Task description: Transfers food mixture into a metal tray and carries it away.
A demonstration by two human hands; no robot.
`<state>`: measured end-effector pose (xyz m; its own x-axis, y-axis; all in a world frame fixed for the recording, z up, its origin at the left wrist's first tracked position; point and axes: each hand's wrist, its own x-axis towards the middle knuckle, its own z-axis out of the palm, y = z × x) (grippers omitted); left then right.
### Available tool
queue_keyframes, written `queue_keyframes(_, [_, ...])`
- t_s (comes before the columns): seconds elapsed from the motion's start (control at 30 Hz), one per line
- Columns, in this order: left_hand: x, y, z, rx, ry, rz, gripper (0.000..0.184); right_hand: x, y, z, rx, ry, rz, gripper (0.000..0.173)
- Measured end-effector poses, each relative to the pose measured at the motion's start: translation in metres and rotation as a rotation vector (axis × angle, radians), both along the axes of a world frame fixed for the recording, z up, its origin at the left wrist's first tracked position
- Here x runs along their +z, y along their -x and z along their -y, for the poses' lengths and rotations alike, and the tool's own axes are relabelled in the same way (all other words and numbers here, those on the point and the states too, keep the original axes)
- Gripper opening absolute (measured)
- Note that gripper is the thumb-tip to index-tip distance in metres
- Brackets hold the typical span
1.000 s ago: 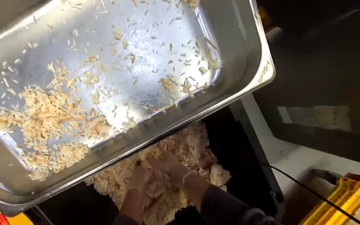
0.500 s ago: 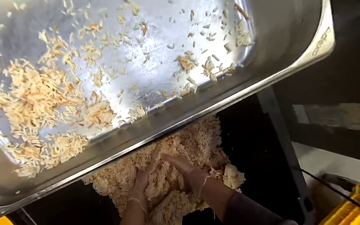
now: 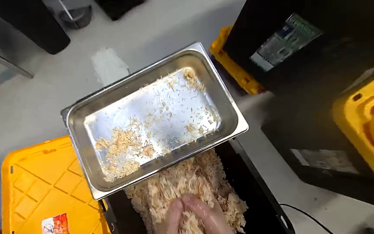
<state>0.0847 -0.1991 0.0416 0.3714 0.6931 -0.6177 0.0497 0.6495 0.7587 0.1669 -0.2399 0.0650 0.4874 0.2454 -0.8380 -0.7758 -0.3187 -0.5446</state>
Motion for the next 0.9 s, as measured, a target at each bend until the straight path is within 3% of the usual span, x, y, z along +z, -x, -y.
queue_keyframes(0.1, [0.011, -0.040, -0.044, 0.145, 0.051, 0.106, 0.030, 0.008, -0.019, -0.049, -0.072, -0.090, 0.087, 0.067])
queue_keyframes(0.27, [0.000, -0.070, -0.115, 0.124, 0.057, -0.125, 0.053, -0.007, -0.063, -0.103, 0.072, -0.177, 0.057, 0.066])
queue_keyframes(0.37, [0.000, -0.043, -0.117, 0.048, -0.059, -0.183, 0.070, -0.001, -0.083, -0.082, 0.170, -0.296, 0.077, 0.072])
queue_keyframes(0.47, [-0.010, 0.012, -0.080, -0.070, -0.255, -0.263, 0.069, -0.015, -0.091, -0.023, 0.163, -0.141, 0.280, 0.048])
queue_keyframes(0.53, [-0.046, 0.035, -0.046, -0.194, -0.154, -0.356, 0.054, -0.071, -0.081, 0.028, 0.199, 0.129, 0.353, 0.033])
queue_keyframes(0.57, [-0.073, 0.040, -0.034, -0.313, -0.041, -0.423, 0.048, -0.107, -0.074, 0.047, 0.297, 0.270, 0.299, 0.033])
queue_keyframes(0.6, [-0.105, 0.041, -0.025, -0.425, 0.077, -0.484, 0.046, -0.143, -0.066, 0.059, 0.426, 0.378, 0.203, 0.040])
queue_keyframes(0.67, [-0.175, 0.031, -0.018, -0.533, 0.157, -0.534, 0.055, -0.216, -0.056, 0.061, 0.643, 0.400, 0.065, 0.074])
queue_keyframes(0.73, [-0.236, 0.015, -0.019, -0.567, 0.146, -0.534, 0.066, -0.279, -0.041, 0.042, 0.649, 0.336, 0.059, 0.090])
queue_keyframes(0.8, [-0.276, -0.004, -0.012, -0.459, 0.202, -0.500, 0.071, -0.309, -0.017, 0.017, 0.627, 0.303, 0.103, 0.075])
queue_keyframes(0.9, [-0.292, -0.011, 0.002, -0.316, 0.291, -0.480, 0.067, -0.302, 0.010, 0.014, 0.500, 0.221, 0.032, 0.064])
